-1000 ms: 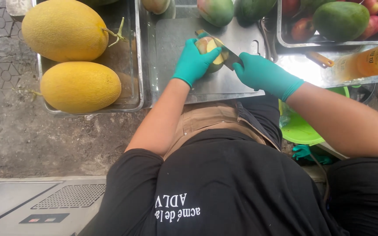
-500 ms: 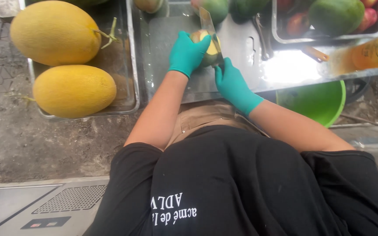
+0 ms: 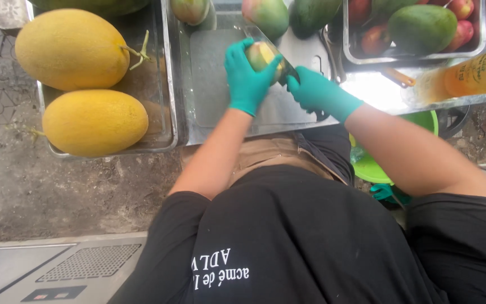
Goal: Peeling and cutting fresh mangoes into segments at a food stall.
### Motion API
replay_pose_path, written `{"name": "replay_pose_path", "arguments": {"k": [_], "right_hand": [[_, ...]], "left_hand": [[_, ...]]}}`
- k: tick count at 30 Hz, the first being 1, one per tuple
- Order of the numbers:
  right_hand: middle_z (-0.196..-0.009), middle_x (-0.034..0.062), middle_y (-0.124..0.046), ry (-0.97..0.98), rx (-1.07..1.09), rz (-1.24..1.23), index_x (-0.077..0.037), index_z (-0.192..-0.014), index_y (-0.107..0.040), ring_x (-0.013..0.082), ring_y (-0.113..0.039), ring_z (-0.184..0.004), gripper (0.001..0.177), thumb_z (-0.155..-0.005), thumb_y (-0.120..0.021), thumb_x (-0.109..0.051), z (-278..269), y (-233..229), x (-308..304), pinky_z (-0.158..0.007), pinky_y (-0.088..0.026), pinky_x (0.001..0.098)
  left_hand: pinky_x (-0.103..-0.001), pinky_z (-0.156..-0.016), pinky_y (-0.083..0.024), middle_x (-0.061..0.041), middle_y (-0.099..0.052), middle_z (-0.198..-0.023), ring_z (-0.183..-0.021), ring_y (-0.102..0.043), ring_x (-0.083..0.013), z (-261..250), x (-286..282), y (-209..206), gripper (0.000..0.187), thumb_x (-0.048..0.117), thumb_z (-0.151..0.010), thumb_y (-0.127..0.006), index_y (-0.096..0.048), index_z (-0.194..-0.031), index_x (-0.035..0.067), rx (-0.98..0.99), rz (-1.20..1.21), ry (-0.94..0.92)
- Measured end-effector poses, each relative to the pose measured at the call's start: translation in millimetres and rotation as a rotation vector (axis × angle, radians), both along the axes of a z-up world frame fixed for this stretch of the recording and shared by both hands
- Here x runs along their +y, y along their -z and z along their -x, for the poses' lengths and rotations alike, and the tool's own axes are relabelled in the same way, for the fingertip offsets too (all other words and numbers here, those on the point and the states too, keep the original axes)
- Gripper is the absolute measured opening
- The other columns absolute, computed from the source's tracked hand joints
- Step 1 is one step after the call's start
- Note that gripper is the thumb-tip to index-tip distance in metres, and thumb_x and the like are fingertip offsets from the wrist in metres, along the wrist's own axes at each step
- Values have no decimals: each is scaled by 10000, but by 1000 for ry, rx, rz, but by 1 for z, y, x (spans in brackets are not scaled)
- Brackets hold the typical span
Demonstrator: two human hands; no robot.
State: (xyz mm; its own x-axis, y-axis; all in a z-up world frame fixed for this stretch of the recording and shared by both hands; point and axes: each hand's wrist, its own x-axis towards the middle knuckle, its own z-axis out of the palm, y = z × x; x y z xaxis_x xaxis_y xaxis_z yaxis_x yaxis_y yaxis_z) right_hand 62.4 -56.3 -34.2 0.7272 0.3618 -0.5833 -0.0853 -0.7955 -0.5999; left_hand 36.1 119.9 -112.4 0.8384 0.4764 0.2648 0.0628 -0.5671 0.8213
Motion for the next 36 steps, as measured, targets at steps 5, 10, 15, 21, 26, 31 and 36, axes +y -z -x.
{"name": "replay_pose_path", "arguments": {"k": [5,10,15,21,26,31,36], "right_hand": [[-742,66,-620,92,54,-74,-70,-1131,-585,167,-621,-545,309,-1022,-493,-343,8,2,-8,-499,-541,333],[-750,86,-604,-28,125,100,-57,-1100,-611,187,-569,-531,339,-1040,-500,-372,-10,-31,-11,-486,-495,372],[-810,39,-632,-114,139,260,-109,-1135,-607,180,-609,-600,373,-1019,-499,-446,-13,-107,4,-496,-513,377],[-907,41,-666,-878,-275,389,-112,-1150,-623,190,-679,-725,327,-888,-604,-307,-80,-51,-35,-530,-554,338],[-970,47,-660,-1083,-200,576,-161,-1234,-588,147,-743,-726,314,-924,-641,-150,-73,-61,-33,-545,-577,336],[-730,121,-690,-339,-49,305,-107,-1203,-617,264,-696,-563,331,-1043,-474,-359,-30,-31,-33,-461,-549,371],[-829,208,-688,-129,-311,69,-45,-1169,-574,392,-681,-721,335,-1030,-532,-347,19,68,-43,-605,-532,495]], "left_hand": [[-433,-1088,-456,-91,-609,-1249,-1214,-556,-296,0,-12,15,530,276,-793,-837,-613,-1241,104,-321,-3,59],[-414,-1054,-478,-77,-602,-1182,-1155,-564,-291,-1,-7,15,475,205,-774,-828,-646,-1207,130,-303,7,151],[-415,-1065,-475,-88,-589,-1211,-1159,-555,-289,5,-1,11,463,199,-783,-824,-623,-1193,125,-322,37,199],[-417,-1086,-461,-92,-597,-1243,-1181,-541,-291,5,5,17,469,191,-784,-825,-607,-1194,123,-340,45,286],[-417,-1086,-461,-89,-591,-1226,-1184,-532,-292,1,8,16,472,200,-787,-837,-608,-1193,129,-319,71,300],[-423,-1040,-448,-71,-596,-1182,-1142,-533,-288,1,2,14,484,262,-748,-857,-631,-1163,160,-303,7,294],[-428,-1028,-441,-65,-590,-1164,-1131,-534,-290,6,-10,4,474,275,-735,-852,-647,-1147,160,-286,-33,246]]}}
